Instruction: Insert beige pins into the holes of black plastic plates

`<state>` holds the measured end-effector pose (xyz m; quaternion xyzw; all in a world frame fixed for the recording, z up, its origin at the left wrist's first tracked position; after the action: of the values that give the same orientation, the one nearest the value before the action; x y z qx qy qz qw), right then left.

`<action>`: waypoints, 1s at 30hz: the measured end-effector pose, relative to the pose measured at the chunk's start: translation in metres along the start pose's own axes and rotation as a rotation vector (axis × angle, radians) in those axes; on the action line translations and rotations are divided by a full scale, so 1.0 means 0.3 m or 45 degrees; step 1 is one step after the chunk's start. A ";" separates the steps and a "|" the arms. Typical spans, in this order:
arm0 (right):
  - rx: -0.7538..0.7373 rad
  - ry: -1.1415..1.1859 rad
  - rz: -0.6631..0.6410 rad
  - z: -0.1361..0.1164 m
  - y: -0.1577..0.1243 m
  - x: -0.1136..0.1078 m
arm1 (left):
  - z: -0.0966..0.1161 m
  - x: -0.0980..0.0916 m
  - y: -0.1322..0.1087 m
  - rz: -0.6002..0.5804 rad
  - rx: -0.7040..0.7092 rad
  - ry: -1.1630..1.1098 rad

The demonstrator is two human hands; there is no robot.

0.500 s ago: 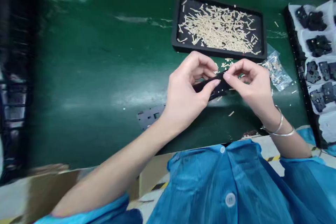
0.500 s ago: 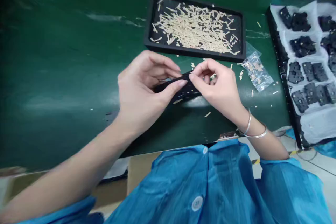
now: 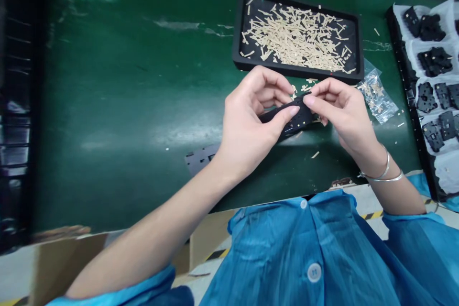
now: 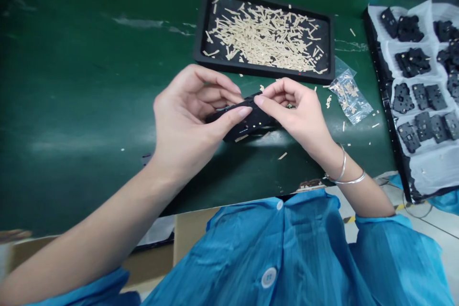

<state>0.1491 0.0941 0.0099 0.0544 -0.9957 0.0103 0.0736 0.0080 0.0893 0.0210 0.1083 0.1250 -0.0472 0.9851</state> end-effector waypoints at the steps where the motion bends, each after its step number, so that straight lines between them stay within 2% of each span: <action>1: -0.005 0.002 -0.003 0.000 0.000 0.002 | 0.000 0.001 0.000 -0.002 -0.003 0.000; 10: 0.100 0.097 -0.004 0.025 0.002 -0.003 | -0.014 0.003 -0.001 -0.021 -0.052 -0.080; 18: 0.109 0.105 -0.010 0.019 -0.005 -0.002 | -0.026 0.006 0.000 -0.032 -0.052 -0.121; 30: -0.030 0.022 -0.011 -0.008 -0.003 0.014 | -0.002 0.016 -0.003 -0.065 0.011 -0.020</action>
<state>0.1454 0.0928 0.0128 0.0576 -0.9949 -0.0014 0.0828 0.0122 0.0883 0.0190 0.1089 0.1199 -0.0736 0.9840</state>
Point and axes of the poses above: each hand's wrist, its own y-axis towards the middle knuckle, its own x-axis out of the palm, z = x × y, the point moved 9 cm from there along y, towards the middle knuckle, and after that the axes turned 15 degrees about y, right-handed, at the moved point
